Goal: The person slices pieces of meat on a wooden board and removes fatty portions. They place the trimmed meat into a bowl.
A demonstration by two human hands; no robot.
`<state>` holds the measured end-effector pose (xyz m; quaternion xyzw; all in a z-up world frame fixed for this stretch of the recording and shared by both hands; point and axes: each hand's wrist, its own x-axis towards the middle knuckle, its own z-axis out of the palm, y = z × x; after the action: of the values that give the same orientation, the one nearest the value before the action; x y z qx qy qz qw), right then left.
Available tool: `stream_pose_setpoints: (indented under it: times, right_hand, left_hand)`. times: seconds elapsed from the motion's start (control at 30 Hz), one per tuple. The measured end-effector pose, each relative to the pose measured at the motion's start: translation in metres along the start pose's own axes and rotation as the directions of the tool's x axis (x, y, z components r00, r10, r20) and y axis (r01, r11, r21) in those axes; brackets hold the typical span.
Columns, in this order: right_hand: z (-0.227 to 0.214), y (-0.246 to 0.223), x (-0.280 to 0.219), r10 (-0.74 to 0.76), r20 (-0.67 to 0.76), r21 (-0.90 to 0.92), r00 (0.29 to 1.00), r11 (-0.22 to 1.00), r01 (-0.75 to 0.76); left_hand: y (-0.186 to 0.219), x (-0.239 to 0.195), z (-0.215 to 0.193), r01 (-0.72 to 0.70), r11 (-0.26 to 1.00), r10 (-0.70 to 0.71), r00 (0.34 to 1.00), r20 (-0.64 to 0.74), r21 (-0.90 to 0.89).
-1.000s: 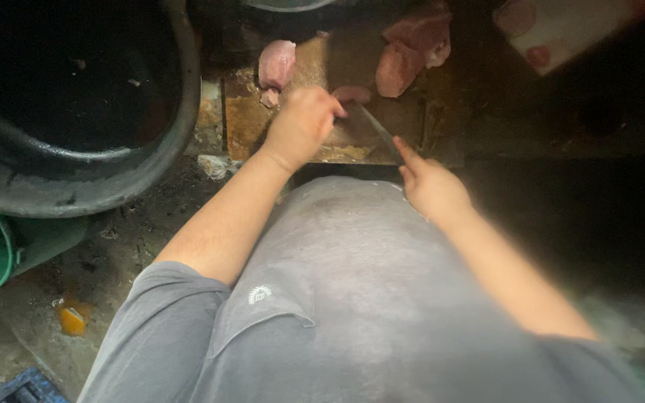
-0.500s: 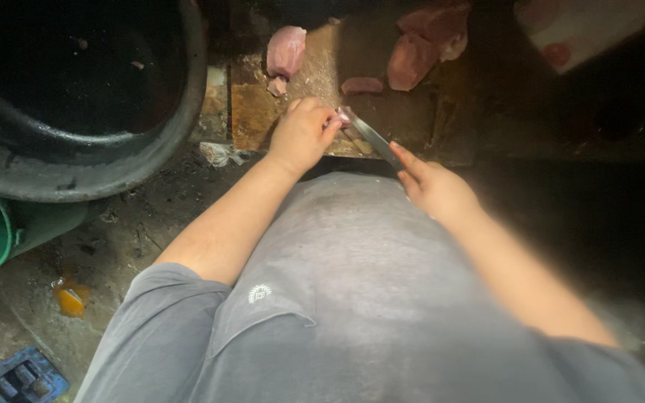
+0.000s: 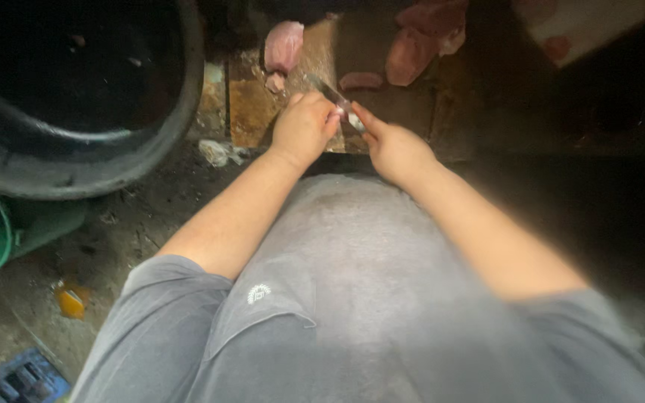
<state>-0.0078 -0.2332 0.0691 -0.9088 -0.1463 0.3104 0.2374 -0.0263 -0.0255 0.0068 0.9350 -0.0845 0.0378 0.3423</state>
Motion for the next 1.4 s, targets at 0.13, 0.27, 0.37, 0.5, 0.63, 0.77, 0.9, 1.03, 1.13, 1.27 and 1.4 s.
stream_pose_setpoints:
  times: [0.13, 0.27, 0.37, 0.5, 0.63, 0.77, 0.9, 1.03, 1.13, 1.27, 1.4]
  right_hand:
    - [-0.007, 0.022, -0.039, 0.078, 0.080, -0.102, 0.994, 0.992, -0.070]
    - [-0.012, 0.041, -0.062, 0.240, 0.211, -0.204, 0.948, 0.959, -0.198]
    - [-0.013, 0.049, -0.068, 0.280, 0.248, -0.215, 0.927, 0.949, -0.229]
    - [-0.013, 0.057, -0.085, 0.278, 0.144, -0.024, 0.950, 0.960, -0.278]
    - [-0.013, 0.063, -0.095, 0.321, 0.061, 0.055, 0.945, 0.944, -0.325]
    - [-0.011, 0.065, -0.104, 0.320, -0.026, 0.143, 0.947, 0.939, -0.313]
    - [-0.015, 0.060, -0.104, 0.351, -0.017, 0.088, 0.936, 0.933, -0.348]
    - [-0.021, 0.059, -0.104, 0.406, 0.041, 0.069, 0.913, 0.911, -0.408]
    - [-0.017, 0.065, -0.110, 0.357, -0.003, 0.129, 0.934, 0.926, -0.354]
    - [-0.012, 0.075, -0.112, 0.369, -0.009, 0.164, 0.929, 0.917, -0.362]
    - [-0.011, 0.074, -0.110, 0.362, -0.018, 0.222, 0.932, 0.910, -0.349]
  left_hand:
    - [-0.008, -0.001, 0.017, 0.079, 0.996, -0.077, 0.996, -0.044, 0.045]
    - [-0.036, 0.005, 0.012, 0.084, 0.996, -0.084, 0.988, -0.127, -0.008]
    - [-0.040, 0.003, -0.009, 0.110, 0.991, -0.118, 0.985, -0.123, -0.075]
    - [-0.040, 0.009, -0.043, 0.109, 0.983, -0.087, 0.985, -0.151, 0.145]
    - [-0.019, 0.015, -0.034, 0.154, 0.980, -0.150, 0.988, -0.036, 0.130]
    - [0.009, 0.020, 0.008, 0.040, 0.998, -0.044, 0.994, 0.098, 0.037]
    - [0.005, 0.022, 0.035, -0.118, 0.992, 0.127, 0.971, 0.200, -0.054]
    - [-0.008, 0.023, 0.023, -0.073, 0.983, 0.114, 0.962, 0.250, -0.167]
    - [-0.011, 0.019, 0.003, -0.018, 0.977, 0.043, 0.993, 0.110, -0.214]
    - [-0.018, 0.030, -0.029, 0.131, 0.990, -0.133, 0.990, -0.044, -0.043]
    - [-0.021, 0.046, -0.020, -0.040, 0.997, 0.042, 0.999, -0.028, 0.063]
